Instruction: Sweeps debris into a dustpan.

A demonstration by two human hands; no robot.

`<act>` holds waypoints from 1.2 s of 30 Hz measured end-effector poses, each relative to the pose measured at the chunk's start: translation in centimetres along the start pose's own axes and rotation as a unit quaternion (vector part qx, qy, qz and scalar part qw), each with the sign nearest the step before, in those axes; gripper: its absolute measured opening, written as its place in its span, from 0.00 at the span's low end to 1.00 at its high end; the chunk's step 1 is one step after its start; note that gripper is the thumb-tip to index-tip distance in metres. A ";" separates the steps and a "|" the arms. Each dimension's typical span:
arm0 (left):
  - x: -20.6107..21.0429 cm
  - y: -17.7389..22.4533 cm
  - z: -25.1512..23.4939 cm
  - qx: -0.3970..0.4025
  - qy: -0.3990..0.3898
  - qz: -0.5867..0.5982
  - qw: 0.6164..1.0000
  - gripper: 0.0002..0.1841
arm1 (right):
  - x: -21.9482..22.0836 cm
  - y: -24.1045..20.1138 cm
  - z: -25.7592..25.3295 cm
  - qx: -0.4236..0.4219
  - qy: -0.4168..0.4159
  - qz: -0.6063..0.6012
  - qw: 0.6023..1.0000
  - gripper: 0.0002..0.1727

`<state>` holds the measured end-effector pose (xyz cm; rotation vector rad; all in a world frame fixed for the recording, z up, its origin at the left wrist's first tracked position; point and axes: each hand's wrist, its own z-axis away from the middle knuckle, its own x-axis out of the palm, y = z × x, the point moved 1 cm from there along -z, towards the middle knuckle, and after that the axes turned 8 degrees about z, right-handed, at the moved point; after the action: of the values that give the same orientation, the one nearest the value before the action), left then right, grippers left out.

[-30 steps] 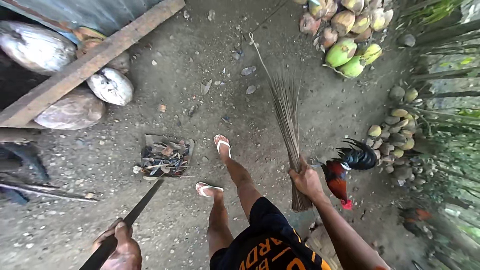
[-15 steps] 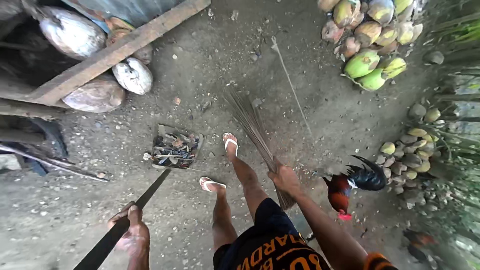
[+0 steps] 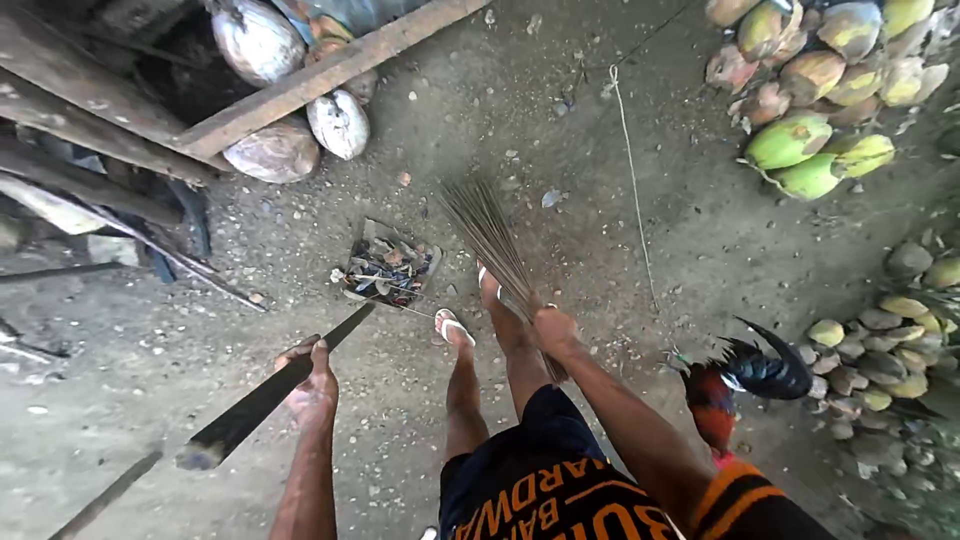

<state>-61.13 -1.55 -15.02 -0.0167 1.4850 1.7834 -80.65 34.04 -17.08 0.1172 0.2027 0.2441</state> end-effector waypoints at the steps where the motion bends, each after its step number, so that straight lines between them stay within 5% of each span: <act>1: -0.7 -0.2 0.2 0.003 -0.008 0.001 1.000 0.09 | 1.5 1.4 1.5 0.012 -0.001 -0.028 1.000 0.40; 5: -3.5 -1.2 0.9 0.019 -0.046 0.014 0.999 0.09 | 4.1 6.1 3.5 0.057 0.052 -0.210 0.975 0.39; 9: -4.6 -0.7 1.8 0.061 -0.097 -0.008 0.993 0.10 | 2.1 5.8 -3.0 0.086 0.124 -0.368 0.917 0.24; 13: -2.7 0.3 1.4 0.061 -0.127 -0.070 0.988 0.12 | 1.4 -2.1 -5.8 0.042 0.056 -0.249 0.966 0.26; 17: 0.2 1.6 -0.5 0.056 -0.134 -0.083 0.986 0.14 | 6.5 -9.8 -3.0 -0.026 0.022 -0.158 0.987 0.38; 20: 1.6 2.1 -1.5 0.054 -0.142 -0.101 0.983 0.15 | 9.3 -12.9 1.0 -0.041 -0.011 -0.109 0.993 0.29; 25: 1.7 1.7 -1.9 0.045 -0.133 -0.141 0.980 0.15 | 13.8 -11.3 6.4 -0.069 -0.048 -0.104 0.991 0.33; 29: 0.9 0.9 -1.8 0.070 -0.144 -0.126 0.979 0.15 | 16.4 -6.2 9.6 -0.031 0.010 -0.225 0.974 0.42; 32: 1.3 1.3 -1.6 0.037 -0.153 -0.159 0.975 0.16 | 16.3 -5.0 6.5 0.024 0.056 -0.347 0.936 0.38; 36: 2.0 1.5 -1.5 0.020 -0.157 -0.178 0.971 0.17 | 14.2 -10.1 0.4 0.016 0.028 -0.364 0.931 0.27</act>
<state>-64.05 -1.71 -15.26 0.0170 1.2041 1.3934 -64.80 27.85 -20.75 0.0606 0.2941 -0.4980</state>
